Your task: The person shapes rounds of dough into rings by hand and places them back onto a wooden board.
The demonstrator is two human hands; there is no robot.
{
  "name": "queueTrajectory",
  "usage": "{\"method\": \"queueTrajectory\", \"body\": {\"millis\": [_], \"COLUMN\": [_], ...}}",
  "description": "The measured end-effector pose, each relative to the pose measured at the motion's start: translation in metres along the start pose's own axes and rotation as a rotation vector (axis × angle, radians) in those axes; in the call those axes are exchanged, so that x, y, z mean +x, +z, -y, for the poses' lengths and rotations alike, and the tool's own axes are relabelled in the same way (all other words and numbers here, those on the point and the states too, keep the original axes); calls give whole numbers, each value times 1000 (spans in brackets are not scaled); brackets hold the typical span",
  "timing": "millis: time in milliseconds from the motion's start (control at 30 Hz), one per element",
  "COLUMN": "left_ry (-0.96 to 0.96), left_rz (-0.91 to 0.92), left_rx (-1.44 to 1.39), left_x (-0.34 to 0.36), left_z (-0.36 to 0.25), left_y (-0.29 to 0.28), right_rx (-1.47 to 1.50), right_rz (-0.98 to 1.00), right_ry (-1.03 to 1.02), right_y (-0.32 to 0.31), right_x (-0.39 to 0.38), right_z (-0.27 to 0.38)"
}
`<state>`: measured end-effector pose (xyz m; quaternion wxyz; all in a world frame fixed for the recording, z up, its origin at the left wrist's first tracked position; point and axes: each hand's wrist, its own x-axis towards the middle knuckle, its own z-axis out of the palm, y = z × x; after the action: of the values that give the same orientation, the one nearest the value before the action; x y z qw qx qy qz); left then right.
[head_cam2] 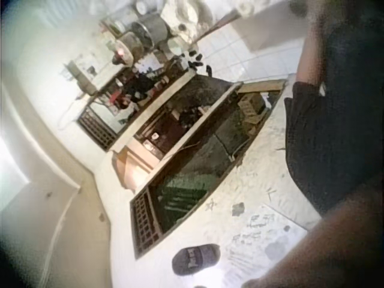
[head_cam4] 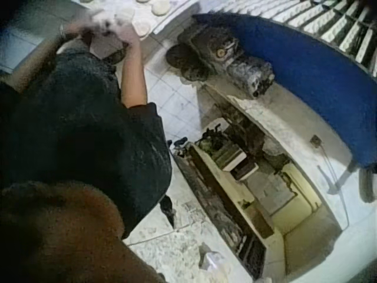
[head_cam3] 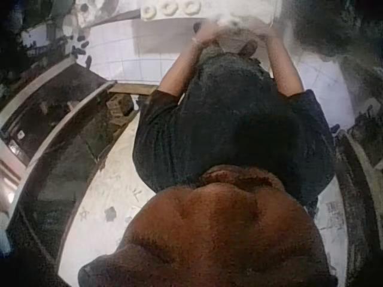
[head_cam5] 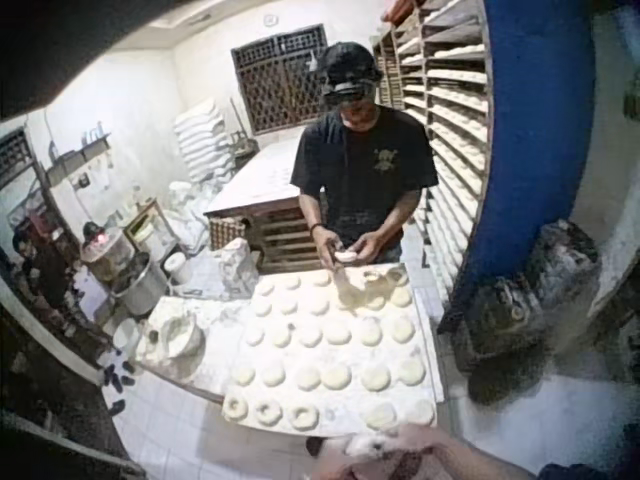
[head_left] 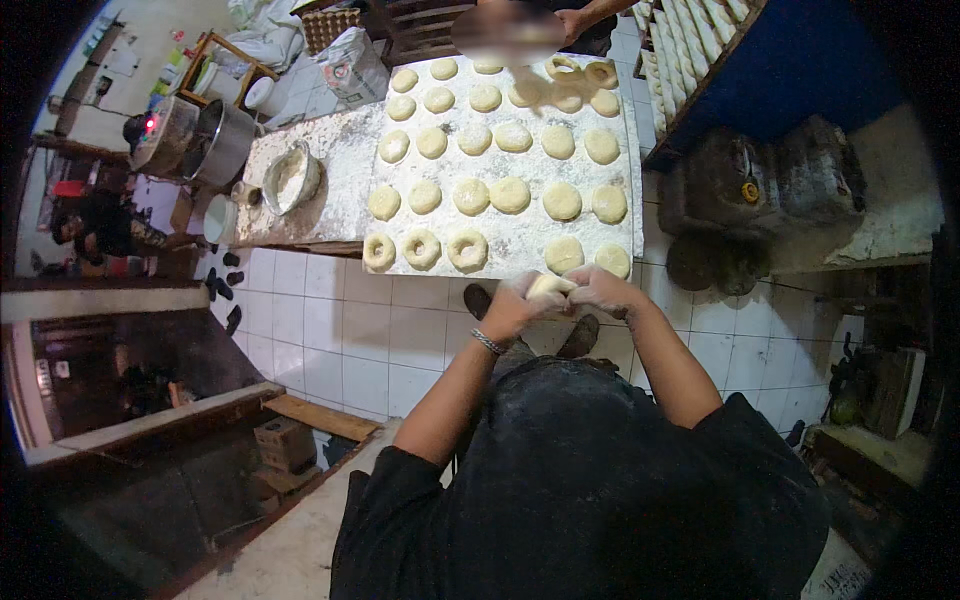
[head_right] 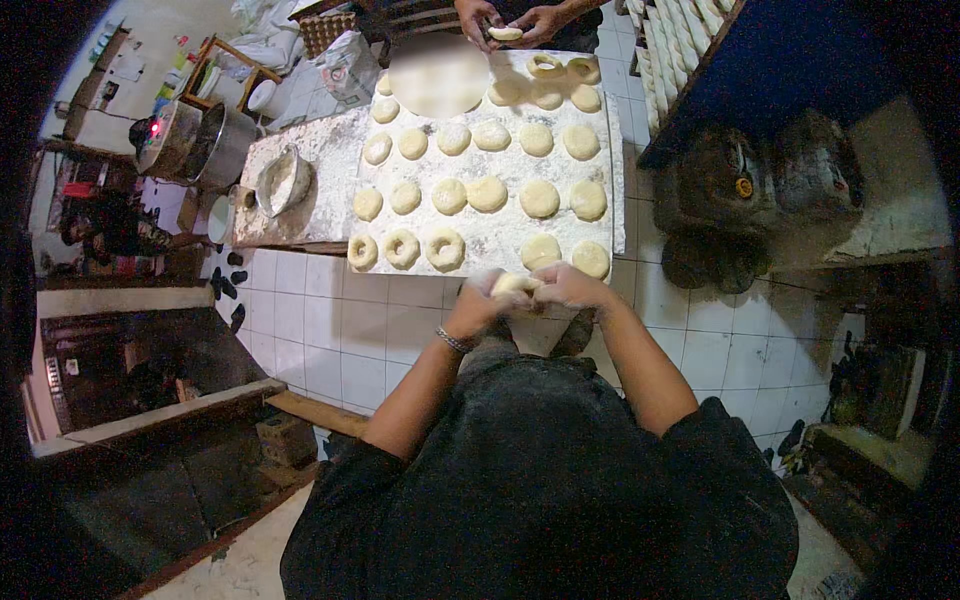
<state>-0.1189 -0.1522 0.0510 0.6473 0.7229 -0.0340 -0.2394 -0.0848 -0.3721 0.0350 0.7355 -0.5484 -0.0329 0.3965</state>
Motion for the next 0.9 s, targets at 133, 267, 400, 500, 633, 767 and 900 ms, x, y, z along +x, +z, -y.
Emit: {"method": "queueTrajectory", "body": {"millis": [133,267,400,500,633,767,900], "left_ry": [-115,-144,-501,-448,1,207,156], "left_rz": [-240,-447,-374,-280,-162,-32,-7], "left_rx": [-527,-788,-391,-114,380,844,946], "left_x": [12,35,18,-2,20,82,90], "left_z": [32,66,97,100,79,64,71], "left_y": [-16,-18,-49,-72,-82,-72,-64], "right_rx": [-105,-406,-680,-675,-800,-1196,-1256], "right_rz": [-205,-359,-880,-1055,-889,-720,-621], "right_ry": [52,52,-28,68,72,-87,29], "right_y": [-3,3,-1,-23,-28,-11,-9], "right_x": [31,83,103,83,62,70,69], "right_z": [-9,-8,-9,-9,-25,-39,-41]}}
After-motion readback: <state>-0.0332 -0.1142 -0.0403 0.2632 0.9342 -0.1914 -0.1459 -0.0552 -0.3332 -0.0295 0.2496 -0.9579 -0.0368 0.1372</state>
